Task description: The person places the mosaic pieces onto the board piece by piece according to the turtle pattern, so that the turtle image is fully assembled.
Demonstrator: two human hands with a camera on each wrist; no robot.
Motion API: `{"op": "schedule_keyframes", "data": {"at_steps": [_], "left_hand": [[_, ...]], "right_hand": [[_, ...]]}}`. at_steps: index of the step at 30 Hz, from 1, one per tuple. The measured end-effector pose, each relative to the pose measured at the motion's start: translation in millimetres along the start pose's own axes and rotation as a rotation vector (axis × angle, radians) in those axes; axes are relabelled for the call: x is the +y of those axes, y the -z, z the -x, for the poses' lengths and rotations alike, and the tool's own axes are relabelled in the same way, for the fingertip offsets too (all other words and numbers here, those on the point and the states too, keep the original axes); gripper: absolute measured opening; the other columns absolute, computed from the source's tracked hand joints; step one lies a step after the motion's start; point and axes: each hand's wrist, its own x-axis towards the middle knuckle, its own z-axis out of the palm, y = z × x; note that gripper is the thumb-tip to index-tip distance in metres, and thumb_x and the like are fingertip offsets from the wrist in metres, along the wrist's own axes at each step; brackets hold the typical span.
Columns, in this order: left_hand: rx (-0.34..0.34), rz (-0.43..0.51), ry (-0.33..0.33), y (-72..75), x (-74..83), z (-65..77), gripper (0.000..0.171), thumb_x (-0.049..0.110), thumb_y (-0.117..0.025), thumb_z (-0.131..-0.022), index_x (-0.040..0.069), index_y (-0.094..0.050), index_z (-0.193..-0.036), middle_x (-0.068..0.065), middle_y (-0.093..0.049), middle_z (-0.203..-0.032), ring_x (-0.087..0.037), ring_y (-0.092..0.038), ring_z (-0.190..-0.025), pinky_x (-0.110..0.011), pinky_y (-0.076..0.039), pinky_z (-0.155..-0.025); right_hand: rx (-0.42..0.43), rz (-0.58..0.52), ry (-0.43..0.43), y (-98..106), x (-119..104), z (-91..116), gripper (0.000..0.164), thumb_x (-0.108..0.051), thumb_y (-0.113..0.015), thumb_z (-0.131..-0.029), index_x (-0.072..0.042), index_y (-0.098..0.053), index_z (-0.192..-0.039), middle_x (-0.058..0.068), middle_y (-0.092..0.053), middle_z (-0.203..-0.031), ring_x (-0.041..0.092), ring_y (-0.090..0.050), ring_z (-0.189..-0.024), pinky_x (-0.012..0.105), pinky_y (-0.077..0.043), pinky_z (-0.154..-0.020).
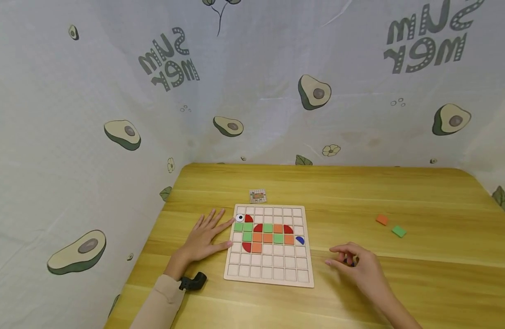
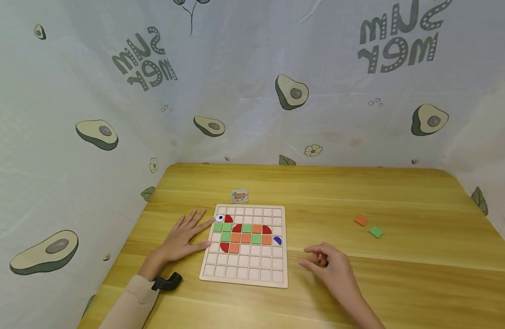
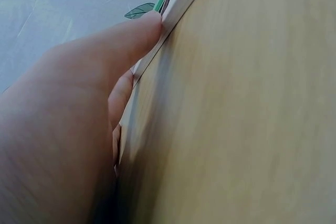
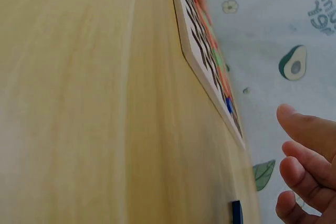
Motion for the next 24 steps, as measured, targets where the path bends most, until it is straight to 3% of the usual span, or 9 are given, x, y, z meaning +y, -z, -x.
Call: {"op": "schedule_keyframes", "data": {"at_steps": [13,19,24], "left_hand": [[-0.006,0.002,0.009,-4.3,-2.6,0.0,0.071,0.063,-0.049,-0.096,0.039,-0.024,-0.158,-0.003,-0.006,-0.167,-0.030,0.000,-0.152,-0.057,0.001,-0.119],[-0.001,0.001,0.012,-3.7,-2.2,-0.4,0.071,0.063,-0.050,-0.096,0.039,-0.024,-0.158,-0.002,-0.006,-0.167,-0.030,0.000,-0.152,-0.056,0.002,-0.119],[0.023,0.003,-0.009,-2.8,-0.3,-0.6,0.071,0.060,-0.052,-0.096,0.035,-0.029,-0.158,-0.005,-0.010,-0.167,-0.033,-0.004,-0.152,-0.058,0.000,-0.118]], "right_hand": [[0.029,0.086,-0.107,30.4,26.0,35.8,0.028,-0.005,-0.089,-0.069,-0.003,-0.076,-0.094,-0.011,-0.052,-0.070,0.006,-0.043,-0.060,0.020,-0.038,-0.052],[-0.011,0.084,-0.213,36.6,29.6,42.6,0.030,-0.007,-0.088,-0.072,0.001,-0.075,-0.098,-0.007,-0.054,-0.070,0.007,-0.044,-0.062,0.020,-0.039,-0.053],[-0.047,0.114,-0.253,38.3,31.1,44.2,0.031,-0.011,-0.089,-0.072,0.002,-0.075,-0.097,-0.006,-0.054,-0.072,0.006,-0.044,-0.062,0.020,-0.041,-0.054]]}}
